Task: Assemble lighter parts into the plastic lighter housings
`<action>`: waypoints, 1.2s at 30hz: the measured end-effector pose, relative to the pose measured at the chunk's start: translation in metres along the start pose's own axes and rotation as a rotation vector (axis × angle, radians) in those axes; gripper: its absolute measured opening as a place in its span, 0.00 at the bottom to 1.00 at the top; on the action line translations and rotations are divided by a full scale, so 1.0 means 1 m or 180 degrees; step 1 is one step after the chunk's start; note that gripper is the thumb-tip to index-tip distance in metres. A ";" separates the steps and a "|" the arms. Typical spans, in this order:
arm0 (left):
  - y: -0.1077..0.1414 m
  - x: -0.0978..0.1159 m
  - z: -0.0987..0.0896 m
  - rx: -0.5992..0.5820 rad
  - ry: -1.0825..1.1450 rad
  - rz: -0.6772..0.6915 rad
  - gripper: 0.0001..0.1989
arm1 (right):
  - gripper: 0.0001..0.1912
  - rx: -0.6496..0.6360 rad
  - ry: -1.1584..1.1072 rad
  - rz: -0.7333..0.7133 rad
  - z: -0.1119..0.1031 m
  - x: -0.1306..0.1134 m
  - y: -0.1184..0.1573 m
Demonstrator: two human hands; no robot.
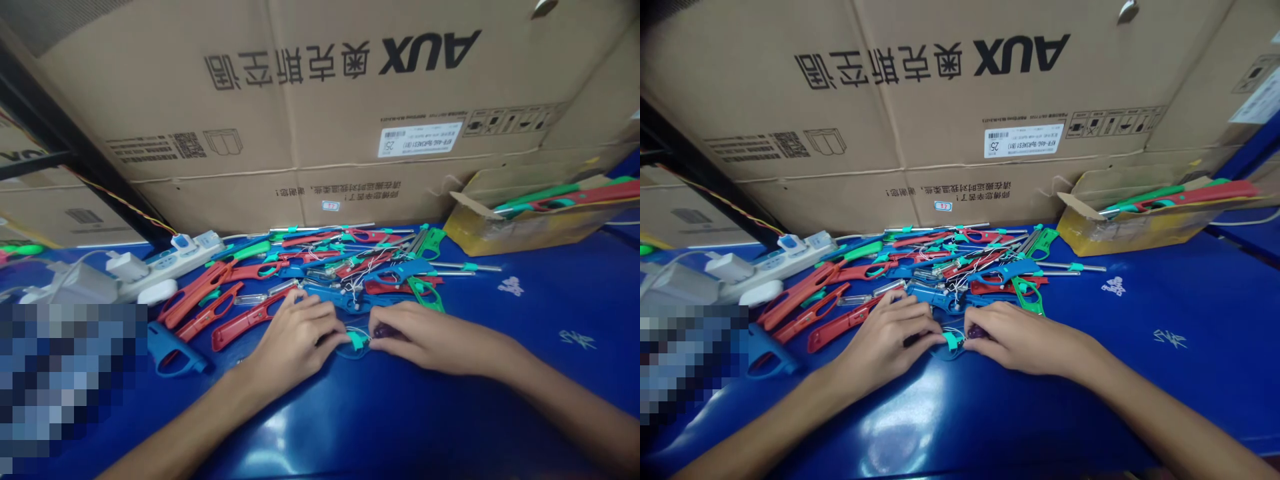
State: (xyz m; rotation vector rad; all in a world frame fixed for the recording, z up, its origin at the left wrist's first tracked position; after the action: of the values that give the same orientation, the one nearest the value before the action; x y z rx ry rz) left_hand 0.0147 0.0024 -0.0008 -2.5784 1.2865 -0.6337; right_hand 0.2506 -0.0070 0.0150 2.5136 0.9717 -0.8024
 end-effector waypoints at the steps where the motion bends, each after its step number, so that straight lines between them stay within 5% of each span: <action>1: 0.001 0.000 0.000 -0.0012 -0.0035 0.0052 0.08 | 0.11 0.0004 -0.0002 0.0014 0.000 0.000 0.000; 17: 0.002 0.003 -0.007 -0.0306 -0.0059 0.0121 0.10 | 0.07 0.0134 0.0091 0.0078 0.001 -0.005 0.000; 36: 0.002 0.003 -0.010 -0.0461 0.0133 0.0049 0.10 | 0.18 0.0488 0.0420 0.0330 0.011 -0.003 -0.010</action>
State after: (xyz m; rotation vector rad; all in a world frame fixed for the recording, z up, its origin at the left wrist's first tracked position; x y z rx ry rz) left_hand 0.0104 -0.0008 0.0079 -2.6801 1.4133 -0.6163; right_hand 0.2378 -0.0072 0.0070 2.7534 0.8409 -0.7123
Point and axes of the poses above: each hand's wrist, its own y-axis away from the middle knuckle, its own z-axis out of the palm, x = y × z, the point moved 1 cm from there along -y, towards the middle knuckle, and after that the axes turned 1 degree about -y, right-handed, at the moved point
